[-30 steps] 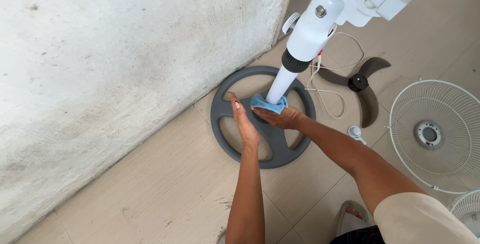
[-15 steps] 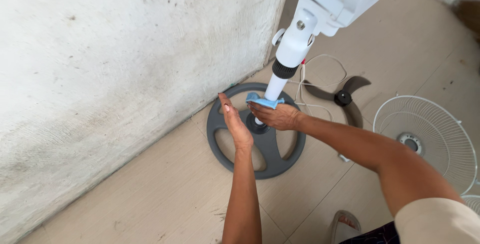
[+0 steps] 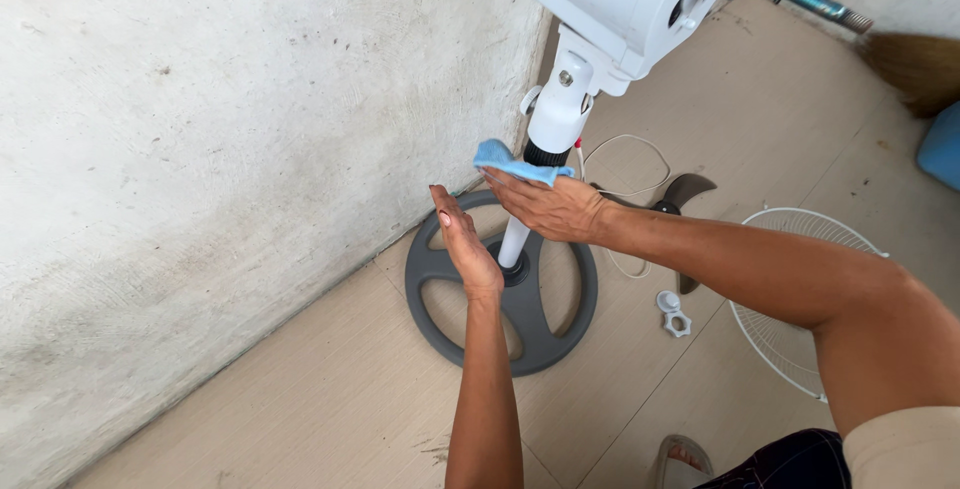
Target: The person wipes the white stand and grey base of a disassembled electric fan using a blue cloth. The fan blades and cages are visible on the floor nearby, but the person only cleans the base and stand.
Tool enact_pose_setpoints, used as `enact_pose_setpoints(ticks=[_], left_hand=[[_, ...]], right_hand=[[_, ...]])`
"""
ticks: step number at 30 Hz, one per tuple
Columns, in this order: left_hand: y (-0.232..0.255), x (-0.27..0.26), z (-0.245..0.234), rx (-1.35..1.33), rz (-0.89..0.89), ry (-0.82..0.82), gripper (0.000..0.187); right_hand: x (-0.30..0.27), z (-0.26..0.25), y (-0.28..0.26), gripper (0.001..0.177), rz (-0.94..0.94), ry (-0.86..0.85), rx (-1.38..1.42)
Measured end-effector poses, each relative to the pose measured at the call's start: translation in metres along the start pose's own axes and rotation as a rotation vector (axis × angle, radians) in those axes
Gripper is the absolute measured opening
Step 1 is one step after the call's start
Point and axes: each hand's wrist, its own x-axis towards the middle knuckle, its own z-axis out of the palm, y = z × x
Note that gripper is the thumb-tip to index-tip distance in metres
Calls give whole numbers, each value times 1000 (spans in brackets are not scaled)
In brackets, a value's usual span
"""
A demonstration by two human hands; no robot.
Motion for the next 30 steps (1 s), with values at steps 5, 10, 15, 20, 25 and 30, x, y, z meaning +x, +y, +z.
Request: enact_pose_setpoints(ticks=[5,10,15,20,25,30], left_hand=[[8,1,12,-3,9,-11,85],[8,1,13,1,13,-6,85],[0,1,8,15,-4,-13,84],[-9,2,1,11,-38,6,84],[-15,0,-8,25,-59,27,85],[-22,-1,-21,42,-56,21,84]], right_hand=[[-1,-24,17,62,133,-26,43],[-5,-23,30,56,251,146,23],[-2,-14,20,46,281,249,-35],[10,-2,-2,40,315,254,-8],[20,12,-31,30,270,163,68],[29,27,-62,28,271,134,113]])
